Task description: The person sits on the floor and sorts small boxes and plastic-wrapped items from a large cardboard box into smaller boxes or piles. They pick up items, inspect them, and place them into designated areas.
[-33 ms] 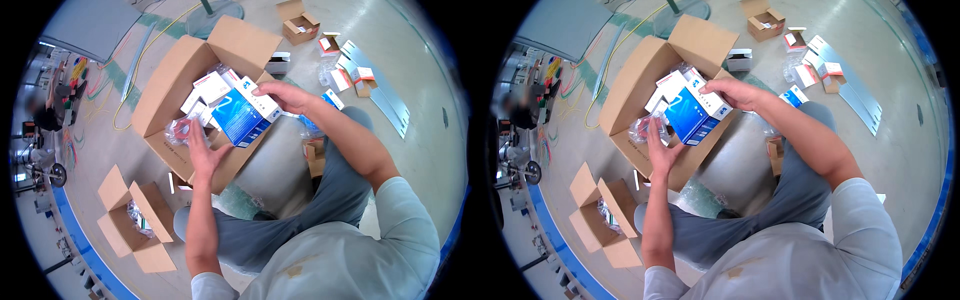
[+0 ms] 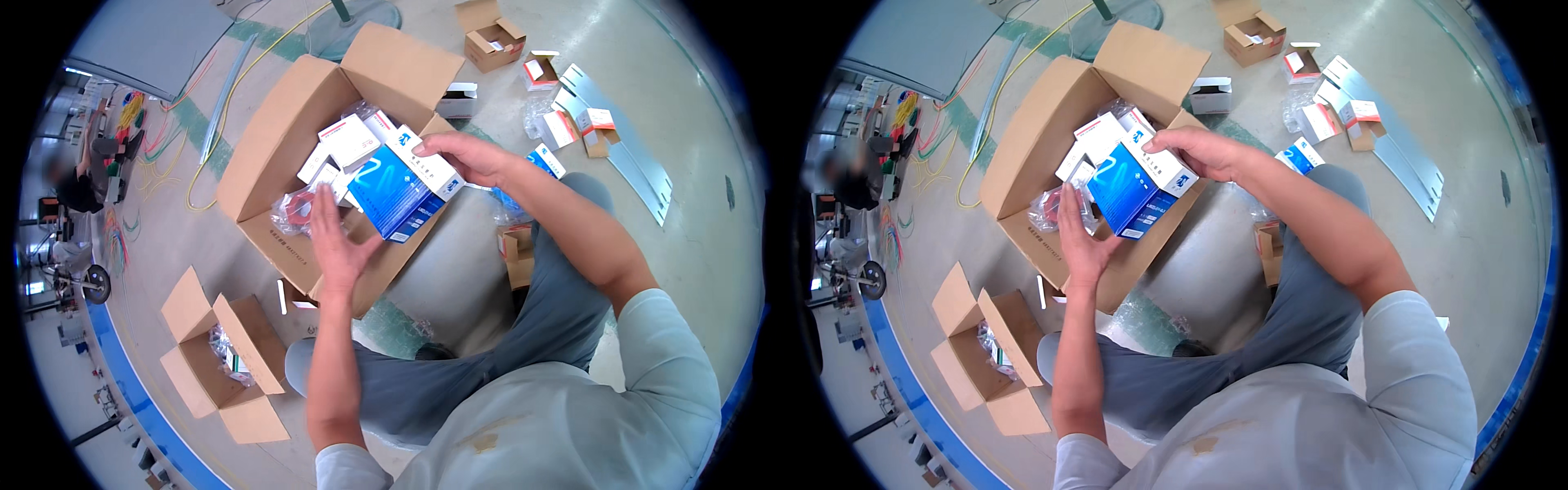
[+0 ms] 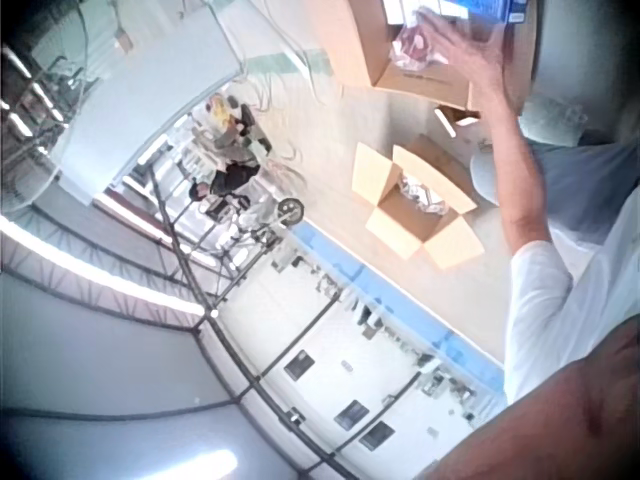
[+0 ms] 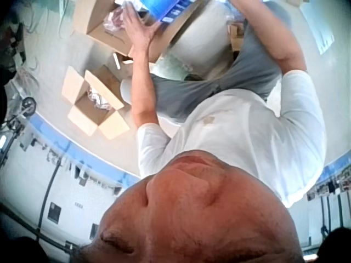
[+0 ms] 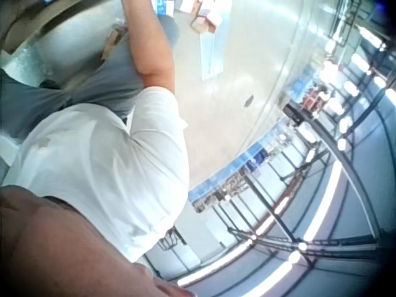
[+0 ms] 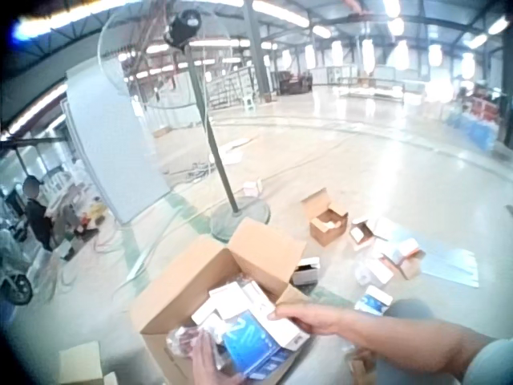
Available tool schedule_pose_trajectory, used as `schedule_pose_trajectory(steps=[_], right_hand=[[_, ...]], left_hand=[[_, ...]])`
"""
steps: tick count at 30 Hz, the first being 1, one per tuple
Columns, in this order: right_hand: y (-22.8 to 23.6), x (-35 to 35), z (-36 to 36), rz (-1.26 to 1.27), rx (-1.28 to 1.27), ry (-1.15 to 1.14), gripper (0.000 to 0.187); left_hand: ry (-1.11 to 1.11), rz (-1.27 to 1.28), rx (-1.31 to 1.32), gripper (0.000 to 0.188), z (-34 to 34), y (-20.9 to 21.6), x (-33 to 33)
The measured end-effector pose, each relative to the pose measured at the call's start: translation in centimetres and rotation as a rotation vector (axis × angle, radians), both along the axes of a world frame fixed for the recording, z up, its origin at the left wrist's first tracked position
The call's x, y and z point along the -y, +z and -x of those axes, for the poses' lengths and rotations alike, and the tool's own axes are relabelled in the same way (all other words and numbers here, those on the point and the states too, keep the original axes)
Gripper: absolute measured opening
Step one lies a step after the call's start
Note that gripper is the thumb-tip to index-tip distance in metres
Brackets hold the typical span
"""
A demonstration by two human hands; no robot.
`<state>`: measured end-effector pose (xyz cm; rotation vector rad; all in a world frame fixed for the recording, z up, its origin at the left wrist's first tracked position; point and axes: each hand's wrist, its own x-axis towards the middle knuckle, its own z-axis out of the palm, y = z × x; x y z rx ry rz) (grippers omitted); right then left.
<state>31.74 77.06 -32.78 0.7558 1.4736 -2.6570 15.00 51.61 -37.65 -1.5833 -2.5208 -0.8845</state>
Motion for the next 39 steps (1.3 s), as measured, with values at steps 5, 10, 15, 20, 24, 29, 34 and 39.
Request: schedule_pose_trajectory(steps=[5,10,15,20,24,29,34,39], right_hand=[[0.6,1.0,0.4,0.001,0.075,0.296,0.064],[0.9,-0.3,1.0,-0.399,-0.031,0.249,0.090],[0.9,1.8,1.9,-0.256,-0.120,0.274,0.077],[-0.2,1.5,2.2,-0.294,-0.108,0.240,0.077],[-0.1,1.2,2.2,-0.204,-0.094,0.215,0.079],[0.3,1.8,1.9,-0.196,-0.135,0.248,0.074],[0.7,2.8,2.1,-0.245,-0.160,0.179,0.075],[-0.3,1.9,2.6,-0.241,-0.106,0.202,0.074]], left_hand=[[-0.158,-0.312,0.061,0.073,-4.8,4.1,-0.5],[0.210,-0.682,1.561,0.072,-5.2,5.3,0.6],[0.206,-0.713,1.724,0.080,-6.2,4.0,0.2],[0.151,-0.652,1.732,0.081,-5.9,3.6,0.2],[0.173,-0.666,1.771,0.077,-6.3,4.0,-0.6],[0.233,-0.635,1.990,0.067,-6.1,3.5,-0.6],[0.160,-0.528,2.261,0.076,-6.0,2.3,0.1],[0.124,-0.374,2.331,0.088,-6.6,1.4,0.3]])
